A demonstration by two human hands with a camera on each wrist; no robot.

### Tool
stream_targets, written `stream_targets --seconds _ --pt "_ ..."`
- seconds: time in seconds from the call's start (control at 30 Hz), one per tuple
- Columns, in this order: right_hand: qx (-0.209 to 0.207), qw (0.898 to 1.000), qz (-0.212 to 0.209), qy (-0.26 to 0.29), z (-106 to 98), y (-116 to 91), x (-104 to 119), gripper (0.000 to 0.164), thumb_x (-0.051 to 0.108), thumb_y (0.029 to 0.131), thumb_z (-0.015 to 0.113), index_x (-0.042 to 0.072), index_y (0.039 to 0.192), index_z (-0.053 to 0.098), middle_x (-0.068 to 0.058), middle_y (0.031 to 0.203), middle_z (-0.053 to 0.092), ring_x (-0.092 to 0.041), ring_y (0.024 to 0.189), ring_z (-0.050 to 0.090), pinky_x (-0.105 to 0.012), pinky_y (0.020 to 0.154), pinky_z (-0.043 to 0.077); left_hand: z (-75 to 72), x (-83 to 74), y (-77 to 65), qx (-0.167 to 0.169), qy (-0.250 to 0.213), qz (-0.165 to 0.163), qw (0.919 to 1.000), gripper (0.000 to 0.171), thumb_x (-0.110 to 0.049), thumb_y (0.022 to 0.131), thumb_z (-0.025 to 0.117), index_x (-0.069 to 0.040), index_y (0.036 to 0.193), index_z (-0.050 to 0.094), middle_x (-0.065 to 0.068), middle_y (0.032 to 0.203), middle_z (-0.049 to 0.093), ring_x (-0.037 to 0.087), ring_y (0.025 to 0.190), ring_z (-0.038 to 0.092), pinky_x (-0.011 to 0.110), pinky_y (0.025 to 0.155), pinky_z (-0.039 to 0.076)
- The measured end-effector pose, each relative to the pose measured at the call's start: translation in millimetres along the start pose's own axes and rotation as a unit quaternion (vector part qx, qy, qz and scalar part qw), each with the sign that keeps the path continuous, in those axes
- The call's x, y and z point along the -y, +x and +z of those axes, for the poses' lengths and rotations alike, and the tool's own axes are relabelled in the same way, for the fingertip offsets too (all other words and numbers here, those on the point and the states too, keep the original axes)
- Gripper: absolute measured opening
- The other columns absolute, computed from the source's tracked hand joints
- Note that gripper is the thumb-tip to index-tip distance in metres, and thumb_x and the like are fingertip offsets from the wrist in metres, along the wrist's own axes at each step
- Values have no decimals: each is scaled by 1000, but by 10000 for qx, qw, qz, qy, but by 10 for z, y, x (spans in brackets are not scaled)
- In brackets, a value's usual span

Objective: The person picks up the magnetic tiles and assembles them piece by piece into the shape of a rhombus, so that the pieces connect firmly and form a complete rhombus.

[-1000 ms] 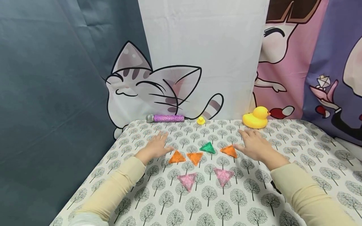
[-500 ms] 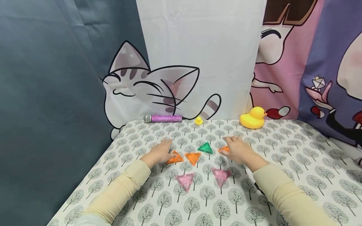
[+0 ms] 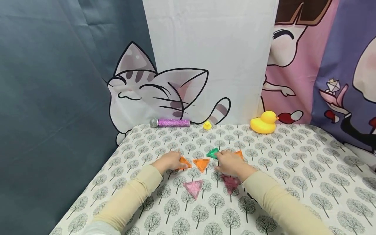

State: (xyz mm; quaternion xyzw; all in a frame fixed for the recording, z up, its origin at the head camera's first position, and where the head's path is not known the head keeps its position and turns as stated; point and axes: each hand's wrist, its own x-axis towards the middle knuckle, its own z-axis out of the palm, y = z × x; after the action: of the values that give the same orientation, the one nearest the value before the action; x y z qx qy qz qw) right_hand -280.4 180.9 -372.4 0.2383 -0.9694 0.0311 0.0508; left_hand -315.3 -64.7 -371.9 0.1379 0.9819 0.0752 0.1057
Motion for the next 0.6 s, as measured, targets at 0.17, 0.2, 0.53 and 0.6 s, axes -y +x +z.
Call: stream_targets --seconds 0.17,0.2,0.53,0.6 --pt "260 9994 49 216 58 101 51 63 42 73 65 6 122 47 -19 111 53 -35 101 49 -51 80 40 43 -31 54 134 12 -235 9996 41 -53 73 59 -12 68 61 8 98 56 17 67 50 31 59 42" --pt "332 9990 61 282 68 121 55 64 42 72 65 7 123 47 -16 108 55 -34 101 49 -50 80 40 53 -33 63 129 38 -269 9995 42 -54 72 60 -12 67 61 9 100 55 17 67 49 31 59 42" --pt "595 9929 33 1033 99 295 133 59 35 74 66 5 121 48 -12 117 51 -29 105 48 -46 89 36 78 -67 107 120 286 -406 9987 54 -60 70 58 -9 84 64 18 121 46 26 94 50 39 74 44" --pt "613 9925 -33 1058 105 330 151 57 34 73 67 6 119 51 -9 115 53 -26 103 49 -43 89 37 73 -77 103 102 314 -423 9986 60 -60 69 58 -7 96 63 18 121 45 28 99 49 41 76 44"
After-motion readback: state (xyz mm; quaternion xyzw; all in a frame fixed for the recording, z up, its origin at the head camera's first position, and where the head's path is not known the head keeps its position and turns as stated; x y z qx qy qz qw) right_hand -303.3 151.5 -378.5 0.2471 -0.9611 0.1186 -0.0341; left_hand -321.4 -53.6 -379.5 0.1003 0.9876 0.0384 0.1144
